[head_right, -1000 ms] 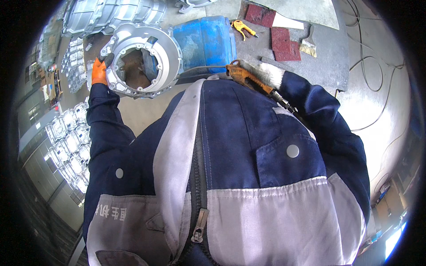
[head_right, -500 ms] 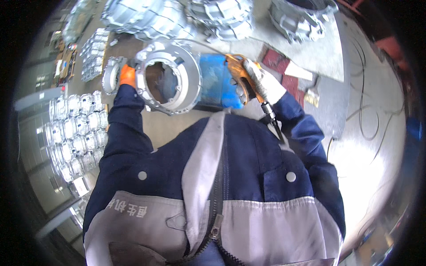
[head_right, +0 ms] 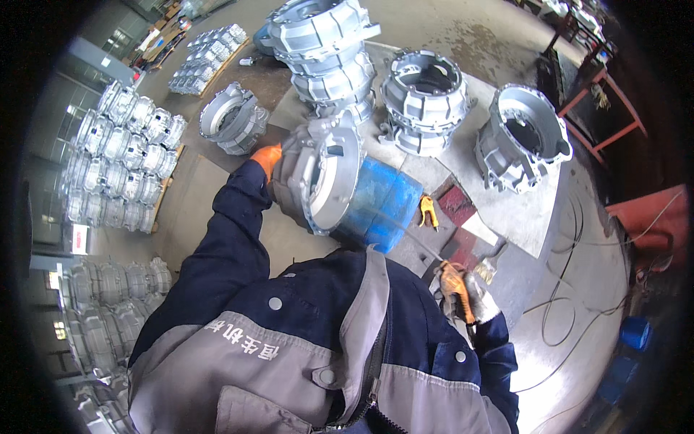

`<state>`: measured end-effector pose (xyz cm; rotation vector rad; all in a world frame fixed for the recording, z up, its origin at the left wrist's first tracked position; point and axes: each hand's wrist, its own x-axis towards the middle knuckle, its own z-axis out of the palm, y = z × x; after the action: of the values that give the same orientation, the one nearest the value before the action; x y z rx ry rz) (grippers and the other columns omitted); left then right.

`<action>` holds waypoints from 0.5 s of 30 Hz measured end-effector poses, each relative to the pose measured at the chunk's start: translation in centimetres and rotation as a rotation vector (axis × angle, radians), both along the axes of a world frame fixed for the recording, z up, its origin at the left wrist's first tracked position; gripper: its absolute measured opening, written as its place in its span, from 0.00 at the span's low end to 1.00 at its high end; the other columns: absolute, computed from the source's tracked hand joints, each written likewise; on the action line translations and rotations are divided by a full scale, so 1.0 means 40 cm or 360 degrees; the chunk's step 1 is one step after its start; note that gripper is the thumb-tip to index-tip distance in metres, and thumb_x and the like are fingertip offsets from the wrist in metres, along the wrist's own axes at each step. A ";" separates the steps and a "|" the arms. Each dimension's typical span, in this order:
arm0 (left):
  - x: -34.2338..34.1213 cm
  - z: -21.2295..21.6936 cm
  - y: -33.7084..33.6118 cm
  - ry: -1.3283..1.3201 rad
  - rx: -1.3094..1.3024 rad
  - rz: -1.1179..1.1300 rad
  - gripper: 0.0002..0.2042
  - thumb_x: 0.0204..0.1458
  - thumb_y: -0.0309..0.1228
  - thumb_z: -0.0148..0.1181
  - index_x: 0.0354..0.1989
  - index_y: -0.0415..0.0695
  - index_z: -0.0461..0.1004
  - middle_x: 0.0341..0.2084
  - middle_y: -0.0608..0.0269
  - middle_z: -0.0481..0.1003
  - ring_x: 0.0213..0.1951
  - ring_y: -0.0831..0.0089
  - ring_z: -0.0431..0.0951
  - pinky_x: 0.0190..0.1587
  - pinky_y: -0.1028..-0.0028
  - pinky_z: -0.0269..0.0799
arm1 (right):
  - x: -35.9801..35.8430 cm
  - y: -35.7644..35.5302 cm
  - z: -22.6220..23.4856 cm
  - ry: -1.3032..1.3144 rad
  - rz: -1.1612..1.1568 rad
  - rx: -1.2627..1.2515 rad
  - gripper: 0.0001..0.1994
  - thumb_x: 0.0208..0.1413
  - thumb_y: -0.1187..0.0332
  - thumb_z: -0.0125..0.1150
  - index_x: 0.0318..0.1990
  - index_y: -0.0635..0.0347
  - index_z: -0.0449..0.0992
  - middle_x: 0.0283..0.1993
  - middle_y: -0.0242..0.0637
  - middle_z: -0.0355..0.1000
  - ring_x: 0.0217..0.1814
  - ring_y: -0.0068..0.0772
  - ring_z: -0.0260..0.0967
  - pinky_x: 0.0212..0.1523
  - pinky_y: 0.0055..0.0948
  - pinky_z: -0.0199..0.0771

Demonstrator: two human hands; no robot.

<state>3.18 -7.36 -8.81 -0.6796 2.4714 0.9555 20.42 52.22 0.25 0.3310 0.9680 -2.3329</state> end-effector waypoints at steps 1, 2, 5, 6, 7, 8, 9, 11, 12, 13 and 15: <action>0.021 -0.033 -0.039 0.0284 0.0141 -0.0598 0.24 0.47 0.47 0.54 0.49 0.43 0.69 0.43 0.50 0.72 0.45 0.59 0.72 0.48 0.65 0.65 | 0.006 0.005 0.009 0.0007 -0.0054 -0.0034 0.27 0.56 0.47 0.45 0.54 0.59 0.62 0.38 0.42 0.72 0.31 0.37 0.71 0.29 0.35 0.73; 0.039 -0.060 -0.072 0.0658 0.0132 -0.1086 0.20 0.51 0.42 0.52 0.50 0.45 0.68 0.44 0.52 0.71 0.46 0.60 0.71 0.50 0.66 0.64 | 0.003 0.005 0.015 0.0031 -0.0090 -0.0068 0.27 0.56 0.46 0.44 0.54 0.59 0.62 0.38 0.42 0.72 0.31 0.38 0.71 0.29 0.36 0.73; 0.091 -0.123 -0.065 0.0836 -0.0501 -0.1082 0.22 0.47 0.38 0.56 0.52 0.44 0.67 0.47 0.51 0.70 0.49 0.60 0.68 0.52 0.69 0.62 | -0.036 -0.021 0.032 0.0095 -0.0164 -0.0119 0.28 0.56 0.45 0.44 0.55 0.58 0.62 0.38 0.43 0.72 0.31 0.40 0.71 0.29 0.38 0.73; 0.098 -0.121 -0.046 0.0814 -0.0392 -0.0915 0.22 0.47 0.37 0.55 0.52 0.44 0.67 0.46 0.51 0.70 0.48 0.59 0.69 0.52 0.69 0.63 | -0.054 -0.038 0.038 -0.0030 -0.0199 -0.0078 0.28 0.55 0.44 0.44 0.55 0.56 0.62 0.38 0.44 0.72 0.31 0.43 0.71 0.28 0.39 0.73; 0.107 -0.111 -0.013 0.0917 -0.0059 -0.0585 0.21 0.47 0.37 0.55 0.51 0.44 0.67 0.45 0.50 0.70 0.48 0.58 0.69 0.51 0.69 0.63 | -0.075 -0.065 0.040 0.0006 -0.0286 0.0036 0.27 0.55 0.44 0.45 0.53 0.55 0.65 0.36 0.40 0.72 0.29 0.38 0.70 0.27 0.35 0.73; 0.111 -0.089 0.017 0.0938 0.0205 -0.0346 0.21 0.47 0.36 0.55 0.51 0.44 0.67 0.45 0.49 0.70 0.47 0.57 0.70 0.50 0.69 0.64 | -0.099 -0.094 0.044 -0.0106 -0.0201 0.0003 0.26 0.54 0.44 0.46 0.51 0.55 0.66 0.35 0.37 0.72 0.28 0.35 0.70 0.27 0.33 0.72; 0.115 -0.061 0.050 0.0971 0.0450 -0.0147 0.21 0.47 0.36 0.54 0.51 0.44 0.67 0.44 0.49 0.71 0.46 0.57 0.70 0.49 0.69 0.64 | -0.126 -0.125 0.049 -0.0280 -0.0168 0.0042 0.26 0.54 0.44 0.46 0.49 0.54 0.68 0.33 0.34 0.72 0.27 0.32 0.70 0.26 0.30 0.72; 0.130 0.014 0.083 0.1045 0.0719 -0.0029 0.20 0.47 0.35 0.54 0.50 0.44 0.68 0.43 0.47 0.71 0.45 0.55 0.71 0.47 0.69 0.66 | -0.169 -0.218 0.049 -0.0280 -0.0322 0.0393 0.26 0.52 0.41 0.48 0.43 0.56 0.70 0.26 0.30 0.70 0.20 0.29 0.66 0.19 0.25 0.68; 0.135 0.051 0.082 0.1081 0.0788 -0.0051 0.20 0.47 0.34 0.53 0.50 0.44 0.68 0.43 0.46 0.71 0.44 0.55 0.71 0.46 0.69 0.66 | -0.188 -0.247 0.061 -0.0166 -0.0180 0.0400 0.26 0.52 0.41 0.48 0.42 0.56 0.70 0.25 0.30 0.70 0.19 0.29 0.66 0.19 0.25 0.68; 0.137 0.082 0.074 0.1116 0.0821 -0.0103 0.19 0.47 0.34 0.53 0.50 0.43 0.68 0.42 0.46 0.71 0.43 0.54 0.72 0.45 0.69 0.67 | -0.204 -0.273 0.077 -0.0188 -0.0077 0.0394 0.26 0.52 0.41 0.47 0.44 0.56 0.69 0.26 0.31 0.70 0.21 0.29 0.67 0.21 0.25 0.69; 0.119 0.129 0.018 0.1236 0.0709 -0.0244 0.19 0.47 0.33 0.52 0.49 0.43 0.69 0.41 0.44 0.72 0.42 0.53 0.72 0.43 0.69 0.68 | -0.235 -0.327 0.098 -0.0221 -0.0149 0.0374 0.26 0.54 0.42 0.46 0.46 0.55 0.68 0.29 0.32 0.71 0.24 0.29 0.68 0.24 0.25 0.71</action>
<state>7.95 -6.63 -3.66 0.0616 2.6877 1.8929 11.00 39.13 4.19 0.6361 1.1818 -2.2462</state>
